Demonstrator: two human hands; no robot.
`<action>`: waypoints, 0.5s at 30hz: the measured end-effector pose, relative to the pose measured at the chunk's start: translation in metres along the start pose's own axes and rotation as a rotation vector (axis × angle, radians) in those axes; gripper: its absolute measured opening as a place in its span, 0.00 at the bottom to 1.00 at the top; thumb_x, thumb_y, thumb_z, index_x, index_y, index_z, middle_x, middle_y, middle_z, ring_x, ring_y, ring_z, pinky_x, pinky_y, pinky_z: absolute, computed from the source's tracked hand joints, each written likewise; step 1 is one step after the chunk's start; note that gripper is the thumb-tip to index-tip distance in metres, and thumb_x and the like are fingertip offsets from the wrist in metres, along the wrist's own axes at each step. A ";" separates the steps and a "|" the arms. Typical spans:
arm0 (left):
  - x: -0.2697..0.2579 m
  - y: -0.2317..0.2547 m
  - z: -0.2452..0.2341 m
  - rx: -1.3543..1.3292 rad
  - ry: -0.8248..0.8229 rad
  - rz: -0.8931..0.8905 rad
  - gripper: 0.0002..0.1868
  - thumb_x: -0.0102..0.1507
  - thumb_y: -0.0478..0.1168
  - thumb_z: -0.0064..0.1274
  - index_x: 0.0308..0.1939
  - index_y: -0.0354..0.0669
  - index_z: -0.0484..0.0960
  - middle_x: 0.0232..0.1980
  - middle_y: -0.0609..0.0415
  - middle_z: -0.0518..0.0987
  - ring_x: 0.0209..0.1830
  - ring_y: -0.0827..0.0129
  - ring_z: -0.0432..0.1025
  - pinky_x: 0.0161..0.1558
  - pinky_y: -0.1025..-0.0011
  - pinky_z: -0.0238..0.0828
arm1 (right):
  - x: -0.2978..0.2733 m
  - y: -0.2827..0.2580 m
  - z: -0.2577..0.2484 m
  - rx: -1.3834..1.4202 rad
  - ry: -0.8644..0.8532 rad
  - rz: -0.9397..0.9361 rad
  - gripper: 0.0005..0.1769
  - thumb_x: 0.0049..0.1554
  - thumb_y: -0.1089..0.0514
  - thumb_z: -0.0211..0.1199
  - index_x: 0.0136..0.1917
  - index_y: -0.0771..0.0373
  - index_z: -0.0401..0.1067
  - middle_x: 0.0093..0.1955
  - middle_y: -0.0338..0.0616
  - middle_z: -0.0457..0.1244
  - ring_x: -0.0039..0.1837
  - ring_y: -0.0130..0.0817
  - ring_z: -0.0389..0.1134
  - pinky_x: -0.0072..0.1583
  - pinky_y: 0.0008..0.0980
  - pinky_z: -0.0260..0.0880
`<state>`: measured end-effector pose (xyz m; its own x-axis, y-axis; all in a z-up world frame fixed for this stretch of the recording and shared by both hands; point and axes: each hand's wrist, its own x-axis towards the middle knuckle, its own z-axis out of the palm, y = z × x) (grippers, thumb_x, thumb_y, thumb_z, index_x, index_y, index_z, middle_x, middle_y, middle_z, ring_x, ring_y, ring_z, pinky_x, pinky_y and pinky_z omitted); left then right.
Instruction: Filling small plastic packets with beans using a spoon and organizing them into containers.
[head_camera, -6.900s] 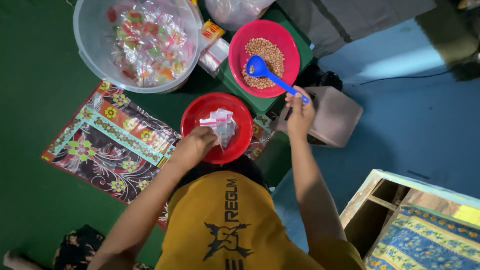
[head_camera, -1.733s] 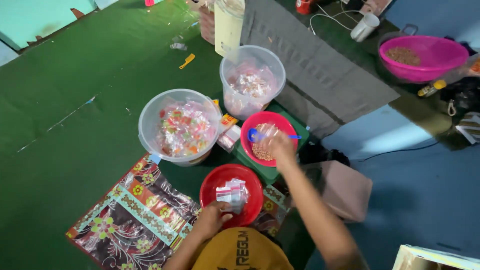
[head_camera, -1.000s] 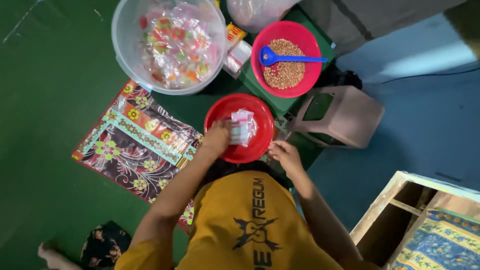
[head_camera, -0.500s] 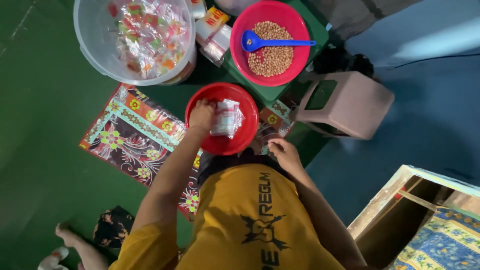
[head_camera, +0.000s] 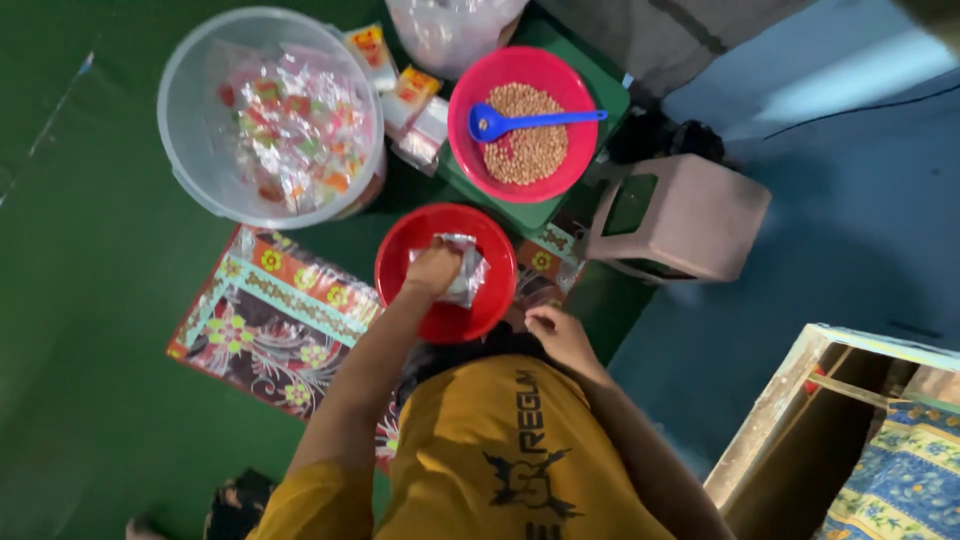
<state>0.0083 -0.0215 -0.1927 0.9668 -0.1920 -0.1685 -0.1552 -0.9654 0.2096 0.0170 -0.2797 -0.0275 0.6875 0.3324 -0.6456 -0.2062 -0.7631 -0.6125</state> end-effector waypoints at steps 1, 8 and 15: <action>0.000 0.002 -0.014 -0.109 -0.076 -0.079 0.09 0.55 0.32 0.44 0.28 0.36 0.81 0.32 0.41 0.78 0.36 0.50 0.74 0.30 0.62 0.74 | -0.002 0.000 0.004 0.004 0.003 0.008 0.17 0.54 0.47 0.57 0.54 0.54 0.73 0.54 0.54 0.64 0.60 0.52 0.62 0.58 0.45 0.63; 0.014 -0.003 -0.042 -0.137 -0.171 -0.074 0.12 0.56 0.29 0.41 0.35 0.32 0.81 0.43 0.30 0.75 0.35 0.49 0.76 0.30 0.60 0.75 | -0.004 0.009 0.037 -0.015 -0.011 -0.018 0.21 0.54 0.43 0.55 0.55 0.53 0.72 0.56 0.51 0.64 0.61 0.51 0.62 0.60 0.45 0.62; 0.016 -0.006 -0.012 -0.104 -0.131 0.010 0.13 0.57 0.28 0.39 0.39 0.27 0.78 0.45 0.26 0.72 0.39 0.43 0.75 0.31 0.58 0.75 | -0.028 0.006 0.055 -0.078 0.005 0.012 0.18 0.53 0.44 0.55 0.54 0.50 0.72 0.55 0.47 0.65 0.60 0.48 0.62 0.60 0.44 0.63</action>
<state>0.0270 -0.0168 -0.1851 0.9295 -0.2292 -0.2890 -0.1361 -0.9413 0.3088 -0.0420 -0.2626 -0.0380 0.6886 0.3209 -0.6502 -0.1592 -0.8080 -0.5673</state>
